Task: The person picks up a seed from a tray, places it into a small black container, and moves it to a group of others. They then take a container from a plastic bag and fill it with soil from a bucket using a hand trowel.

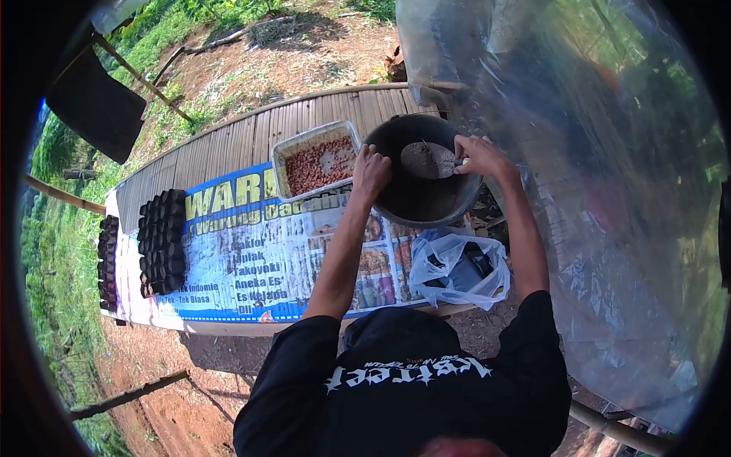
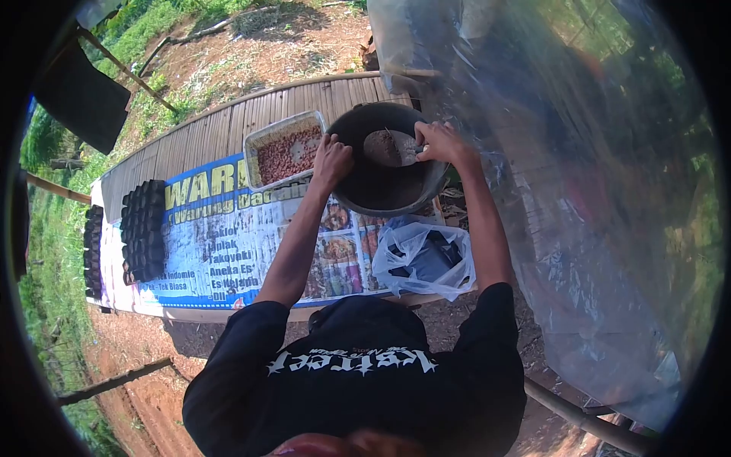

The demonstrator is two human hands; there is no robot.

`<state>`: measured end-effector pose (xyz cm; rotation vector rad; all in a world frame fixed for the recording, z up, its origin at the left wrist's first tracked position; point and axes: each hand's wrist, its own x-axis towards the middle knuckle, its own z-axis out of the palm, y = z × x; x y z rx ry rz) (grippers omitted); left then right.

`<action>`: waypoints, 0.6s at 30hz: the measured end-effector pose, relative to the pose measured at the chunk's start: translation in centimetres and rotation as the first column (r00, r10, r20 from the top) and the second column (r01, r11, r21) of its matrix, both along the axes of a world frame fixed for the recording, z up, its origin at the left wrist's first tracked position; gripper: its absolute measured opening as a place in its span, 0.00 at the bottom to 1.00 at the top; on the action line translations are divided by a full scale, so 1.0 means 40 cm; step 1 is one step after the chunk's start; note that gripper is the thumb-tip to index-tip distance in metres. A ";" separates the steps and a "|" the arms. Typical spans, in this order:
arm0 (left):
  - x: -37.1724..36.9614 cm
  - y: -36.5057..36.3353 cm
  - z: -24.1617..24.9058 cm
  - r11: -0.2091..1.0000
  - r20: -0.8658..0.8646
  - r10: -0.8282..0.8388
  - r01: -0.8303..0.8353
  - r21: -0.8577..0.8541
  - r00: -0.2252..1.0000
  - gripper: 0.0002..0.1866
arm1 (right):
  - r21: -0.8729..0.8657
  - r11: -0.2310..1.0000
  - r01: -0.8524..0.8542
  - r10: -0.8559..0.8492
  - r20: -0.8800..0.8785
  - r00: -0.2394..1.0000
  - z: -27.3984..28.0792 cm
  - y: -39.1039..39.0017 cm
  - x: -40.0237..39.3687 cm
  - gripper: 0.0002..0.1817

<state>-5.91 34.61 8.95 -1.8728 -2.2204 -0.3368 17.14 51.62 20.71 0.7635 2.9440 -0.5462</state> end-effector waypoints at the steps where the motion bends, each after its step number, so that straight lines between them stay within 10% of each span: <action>1: 0.002 -0.002 0.002 1.000 -0.004 -0.001 0.001 0.014 1.000 0.09 | 0.018 1.000 0.004 -0.004 0.017 1.000 0.003 -0.004 -0.004 0.23; 18: 0.003 -0.002 0.009 1.000 -0.007 -0.005 0.005 -0.007 1.000 0.09 | 0.203 0.979 0.030 -0.035 0.023 0.999 0.002 -0.042 -0.040 0.24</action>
